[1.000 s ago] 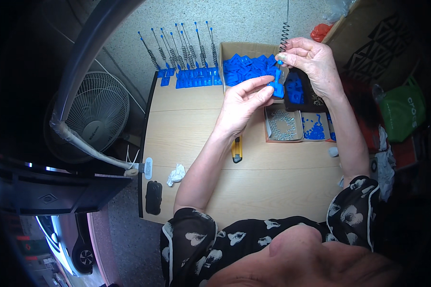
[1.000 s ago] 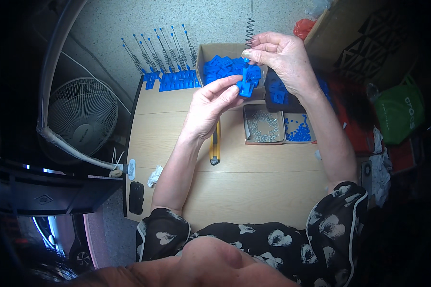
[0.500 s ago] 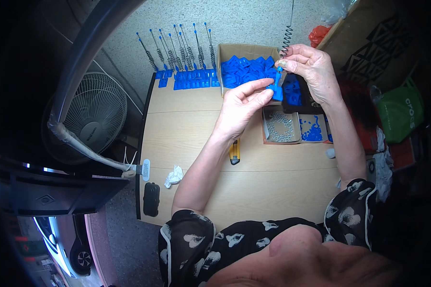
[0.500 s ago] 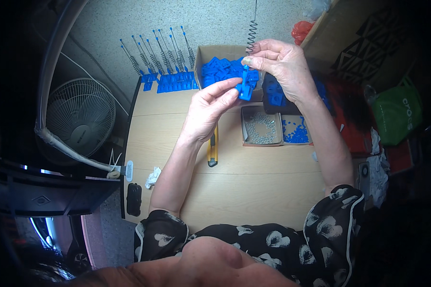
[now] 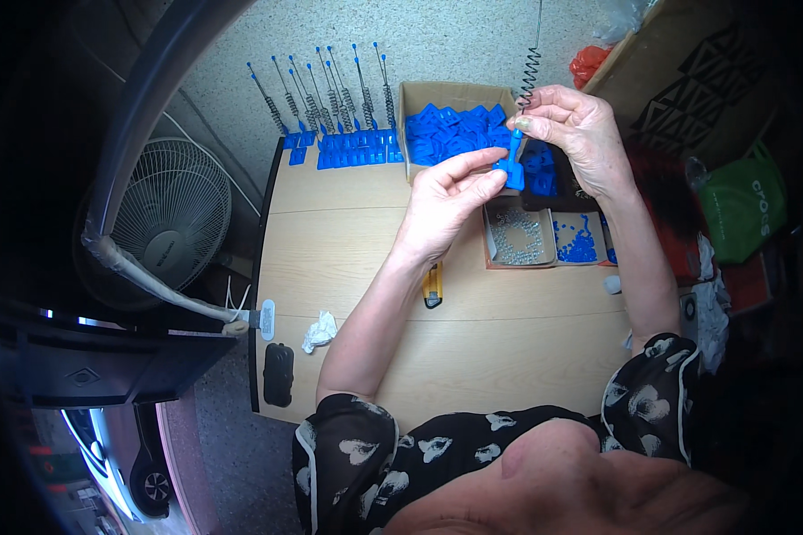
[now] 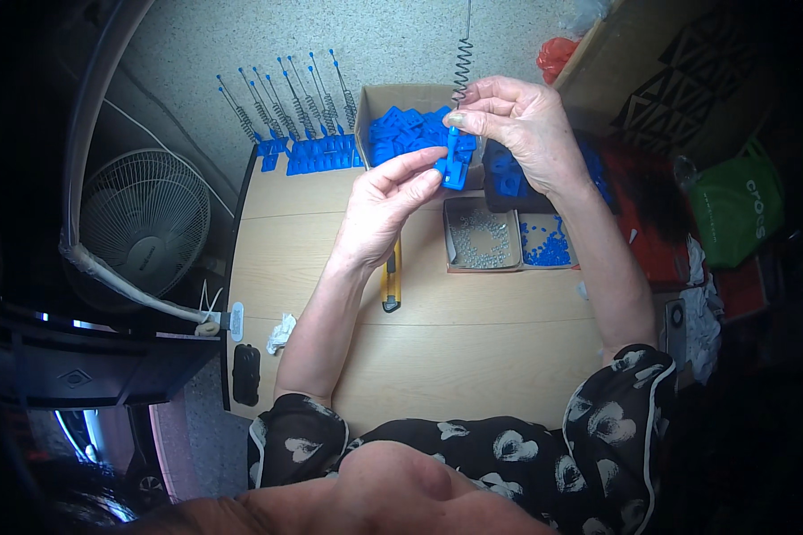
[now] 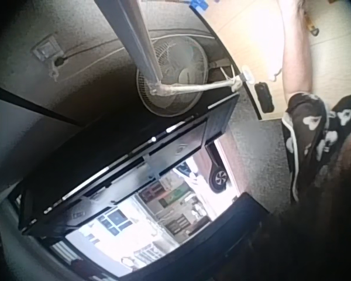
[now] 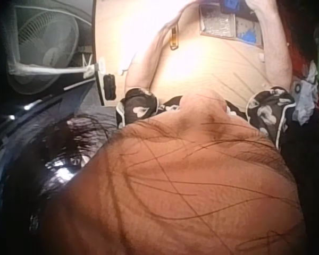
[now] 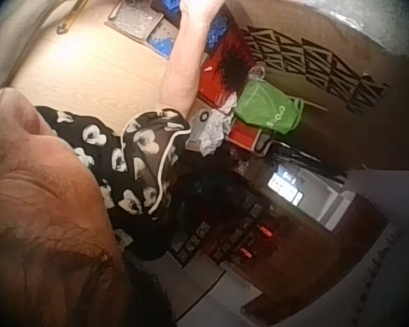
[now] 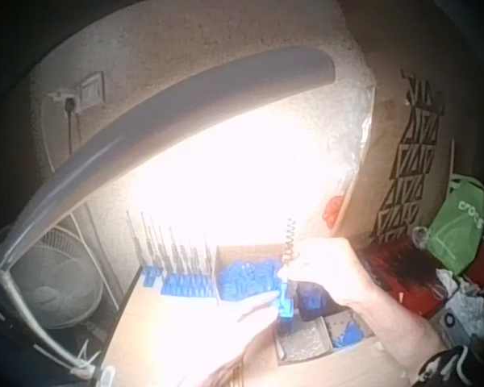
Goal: The person assembles small components, including a blue plastic housing, a spring, and metal pins, using a screwdriver and adhesive from a glue bottle.
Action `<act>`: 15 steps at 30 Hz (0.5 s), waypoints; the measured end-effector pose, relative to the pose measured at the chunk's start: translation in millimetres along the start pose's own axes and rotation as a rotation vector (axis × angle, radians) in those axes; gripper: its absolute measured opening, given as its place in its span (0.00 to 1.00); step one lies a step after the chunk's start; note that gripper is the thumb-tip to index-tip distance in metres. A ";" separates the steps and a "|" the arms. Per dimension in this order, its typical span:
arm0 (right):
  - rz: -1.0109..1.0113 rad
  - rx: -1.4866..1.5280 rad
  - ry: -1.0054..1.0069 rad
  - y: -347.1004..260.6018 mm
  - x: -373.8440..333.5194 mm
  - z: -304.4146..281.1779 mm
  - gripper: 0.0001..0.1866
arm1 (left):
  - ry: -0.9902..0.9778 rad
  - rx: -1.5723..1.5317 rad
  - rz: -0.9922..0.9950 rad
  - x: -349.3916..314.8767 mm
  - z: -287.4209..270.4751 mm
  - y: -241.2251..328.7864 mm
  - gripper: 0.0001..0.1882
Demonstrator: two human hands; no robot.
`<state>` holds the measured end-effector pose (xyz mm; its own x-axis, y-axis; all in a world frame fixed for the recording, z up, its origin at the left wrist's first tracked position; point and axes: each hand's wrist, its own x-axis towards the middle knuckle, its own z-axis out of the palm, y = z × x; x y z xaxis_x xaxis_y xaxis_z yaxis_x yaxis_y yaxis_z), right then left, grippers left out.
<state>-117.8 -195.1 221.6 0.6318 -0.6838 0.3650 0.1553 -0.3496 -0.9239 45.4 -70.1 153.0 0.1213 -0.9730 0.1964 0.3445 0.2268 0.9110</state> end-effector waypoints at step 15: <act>-0.017 0.005 0.011 0.2 -4.3 -2.0 0.15 | -0.004 0.004 -0.003 -1.1 3.9 1.5 0.21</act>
<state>-122.0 -193.5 220.0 0.6207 -0.6850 0.3814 0.1691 -0.3581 -0.9183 42.1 -68.8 155.6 0.1165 -0.9739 0.1949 0.3413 0.2236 0.9130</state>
